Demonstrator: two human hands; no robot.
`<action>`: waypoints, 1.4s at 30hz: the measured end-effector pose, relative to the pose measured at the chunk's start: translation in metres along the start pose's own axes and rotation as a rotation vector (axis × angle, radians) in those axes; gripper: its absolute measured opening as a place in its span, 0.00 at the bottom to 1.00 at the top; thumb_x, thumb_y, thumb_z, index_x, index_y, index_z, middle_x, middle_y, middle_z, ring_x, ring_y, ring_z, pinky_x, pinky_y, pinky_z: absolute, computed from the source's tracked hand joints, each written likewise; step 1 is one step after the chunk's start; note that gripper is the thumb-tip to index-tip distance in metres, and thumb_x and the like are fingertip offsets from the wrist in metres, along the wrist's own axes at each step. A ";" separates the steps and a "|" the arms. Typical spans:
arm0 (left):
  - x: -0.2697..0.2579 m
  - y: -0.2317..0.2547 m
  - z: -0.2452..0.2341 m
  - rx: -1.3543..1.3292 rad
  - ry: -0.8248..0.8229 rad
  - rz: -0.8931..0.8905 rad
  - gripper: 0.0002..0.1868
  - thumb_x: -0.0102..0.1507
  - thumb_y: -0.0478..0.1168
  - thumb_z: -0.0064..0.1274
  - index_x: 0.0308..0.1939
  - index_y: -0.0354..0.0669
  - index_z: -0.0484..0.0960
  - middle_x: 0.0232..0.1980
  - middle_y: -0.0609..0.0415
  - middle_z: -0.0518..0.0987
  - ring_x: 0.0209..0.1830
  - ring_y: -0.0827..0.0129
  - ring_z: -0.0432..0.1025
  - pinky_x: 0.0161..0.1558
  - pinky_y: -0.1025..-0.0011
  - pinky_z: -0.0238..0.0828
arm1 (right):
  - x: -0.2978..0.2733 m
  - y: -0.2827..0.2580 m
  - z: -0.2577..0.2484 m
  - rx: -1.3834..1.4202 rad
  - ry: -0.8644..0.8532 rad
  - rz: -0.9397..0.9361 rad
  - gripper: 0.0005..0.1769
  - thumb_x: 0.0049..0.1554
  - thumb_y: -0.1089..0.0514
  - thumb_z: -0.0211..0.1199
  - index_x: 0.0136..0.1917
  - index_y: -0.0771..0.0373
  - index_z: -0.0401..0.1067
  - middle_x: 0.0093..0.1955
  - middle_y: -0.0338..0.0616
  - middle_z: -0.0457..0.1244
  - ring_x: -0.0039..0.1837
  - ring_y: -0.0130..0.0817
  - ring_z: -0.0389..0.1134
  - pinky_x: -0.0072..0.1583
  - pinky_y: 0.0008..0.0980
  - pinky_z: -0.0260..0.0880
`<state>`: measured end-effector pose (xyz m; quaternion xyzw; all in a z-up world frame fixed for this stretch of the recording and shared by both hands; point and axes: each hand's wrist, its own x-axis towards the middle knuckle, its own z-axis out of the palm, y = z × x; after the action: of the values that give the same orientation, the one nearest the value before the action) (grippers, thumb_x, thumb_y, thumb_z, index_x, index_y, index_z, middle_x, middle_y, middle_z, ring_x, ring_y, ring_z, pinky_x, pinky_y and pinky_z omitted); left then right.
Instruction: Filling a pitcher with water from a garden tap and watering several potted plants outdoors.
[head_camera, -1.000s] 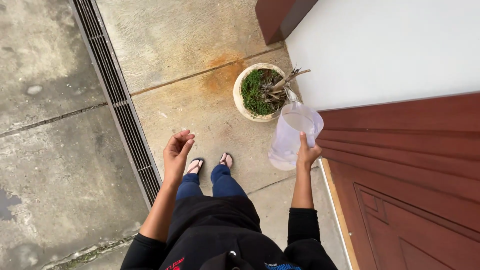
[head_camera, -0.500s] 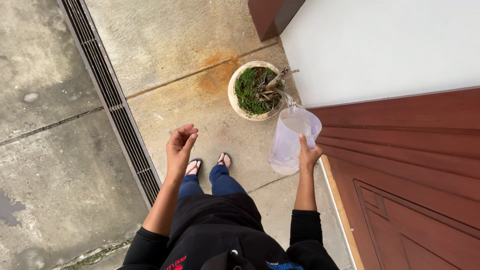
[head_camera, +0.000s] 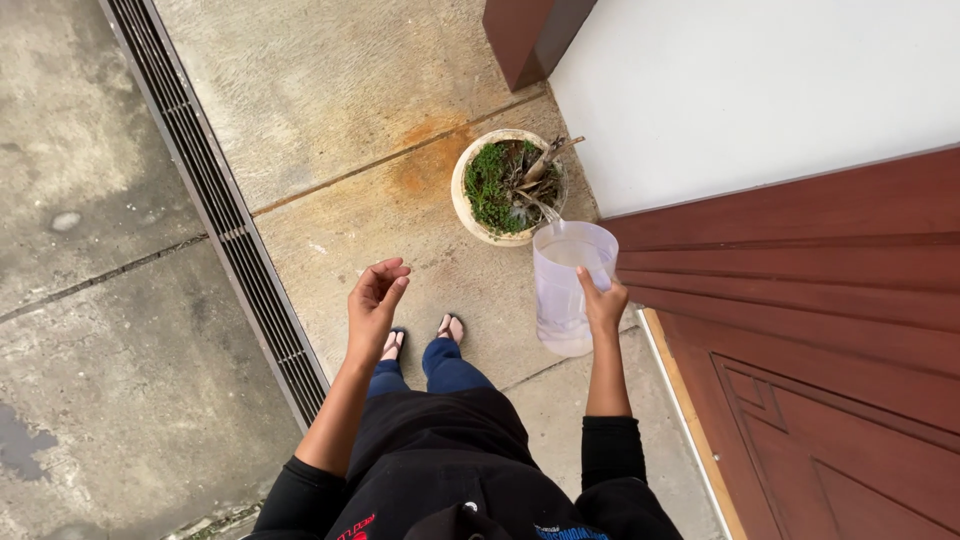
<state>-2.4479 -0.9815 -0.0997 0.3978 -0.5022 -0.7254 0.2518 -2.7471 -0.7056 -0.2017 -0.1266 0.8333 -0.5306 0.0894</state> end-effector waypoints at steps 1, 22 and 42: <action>0.000 0.003 0.003 0.003 -0.005 0.002 0.16 0.67 0.32 0.55 0.59 0.37 0.78 0.51 0.54 0.82 0.53 0.75 0.75 0.58 0.75 0.72 | 0.003 -0.004 0.005 0.003 0.005 0.001 0.21 0.55 0.49 0.77 0.46 0.72 0.79 0.36 0.36 0.69 0.35 0.21 0.66 0.35 0.27 0.66; 0.046 -0.047 0.146 0.705 -0.464 -0.059 0.41 0.61 0.51 0.60 0.76 0.55 0.61 0.78 0.50 0.64 0.67 0.56 0.69 0.66 0.60 0.65 | 0.040 -0.080 0.016 -0.110 0.137 0.172 0.29 0.53 0.44 0.76 0.31 0.75 0.74 0.23 0.42 0.61 0.23 0.32 0.61 0.27 0.38 0.60; 0.031 -0.150 0.168 0.780 -0.651 -0.027 0.50 0.57 0.55 0.62 0.79 0.48 0.56 0.74 0.38 0.66 0.70 0.48 0.66 0.68 0.59 0.63 | 0.007 -0.065 0.021 -0.211 0.046 0.312 0.27 0.49 0.42 0.76 0.35 0.72 0.77 0.27 0.44 0.64 0.25 0.32 0.63 0.25 0.37 0.64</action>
<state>-2.5989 -0.8610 -0.2190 0.2218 -0.7830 -0.5734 -0.0944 -2.7403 -0.7521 -0.1519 0.0075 0.8956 -0.4229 0.1377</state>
